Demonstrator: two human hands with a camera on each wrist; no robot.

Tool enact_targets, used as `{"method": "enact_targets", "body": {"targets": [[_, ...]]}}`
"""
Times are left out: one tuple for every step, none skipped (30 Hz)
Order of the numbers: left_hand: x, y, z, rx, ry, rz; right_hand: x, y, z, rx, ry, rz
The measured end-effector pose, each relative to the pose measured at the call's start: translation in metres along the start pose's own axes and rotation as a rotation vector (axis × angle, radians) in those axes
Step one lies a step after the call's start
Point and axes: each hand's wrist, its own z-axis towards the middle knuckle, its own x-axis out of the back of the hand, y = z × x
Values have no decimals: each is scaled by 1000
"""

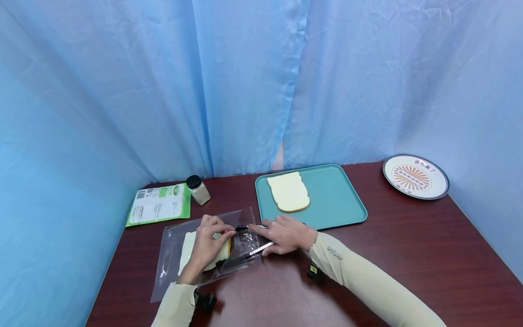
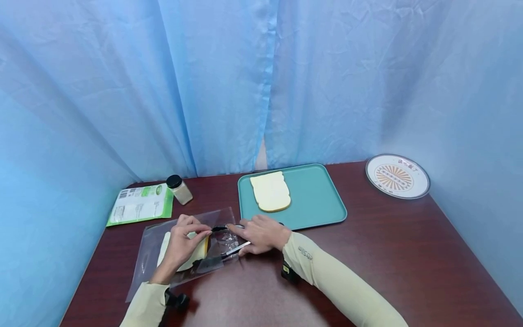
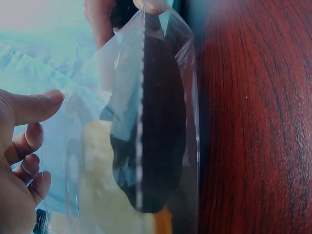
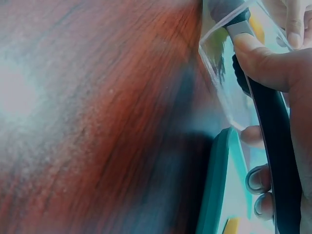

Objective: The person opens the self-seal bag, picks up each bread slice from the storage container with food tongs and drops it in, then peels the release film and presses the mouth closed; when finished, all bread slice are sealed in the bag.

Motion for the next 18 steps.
{"method": "enact_targets", "body": {"targets": [[0,0,0,-2,0,1,0,0,1,0,-5,0],[0,0,0,-7,2,1,0,0,1,-2,-10,2],[0,-1,-1,-14,6,3,1,0,2,-6,-17,2],[0,-1,-1,-23,9,7,1,0,2,-9,-22,8],[0,-1,-1,-29,11,10,1,0,3,-16,-29,16],[-1,-2,-1,-33,13,11,2,0,3,-24,-37,28],[-1,-2,-2,-36,14,13,2,0,3,-36,-47,43],[-1,-2,-2,-37,14,13,3,0,4,-47,-56,56],[-1,-2,-2,-36,13,13,4,0,4,-58,-65,65],[-1,-2,-2,-32,13,10,4,0,4,-68,-71,78],[-1,-3,-2,-28,12,9,4,-1,4,-76,-75,86],[-1,-3,-2,-26,13,8,5,-1,5,-81,-77,90],[-1,-3,-2,-26,15,8,5,-1,5,-84,-76,88],[-1,-3,-2,-29,17,8,5,-1,5,-84,-74,85],[0,-3,-2,-31,19,9,6,-1,5,-83,-71,83],[0,-3,-2,-35,22,7,6,-1,5,-84,-70,85],[0,-4,-2,-40,24,7,7,-1,5,-84,-70,82],[0,-4,-2,-44,25,7,8,-1,5,-86,-73,82]]}}
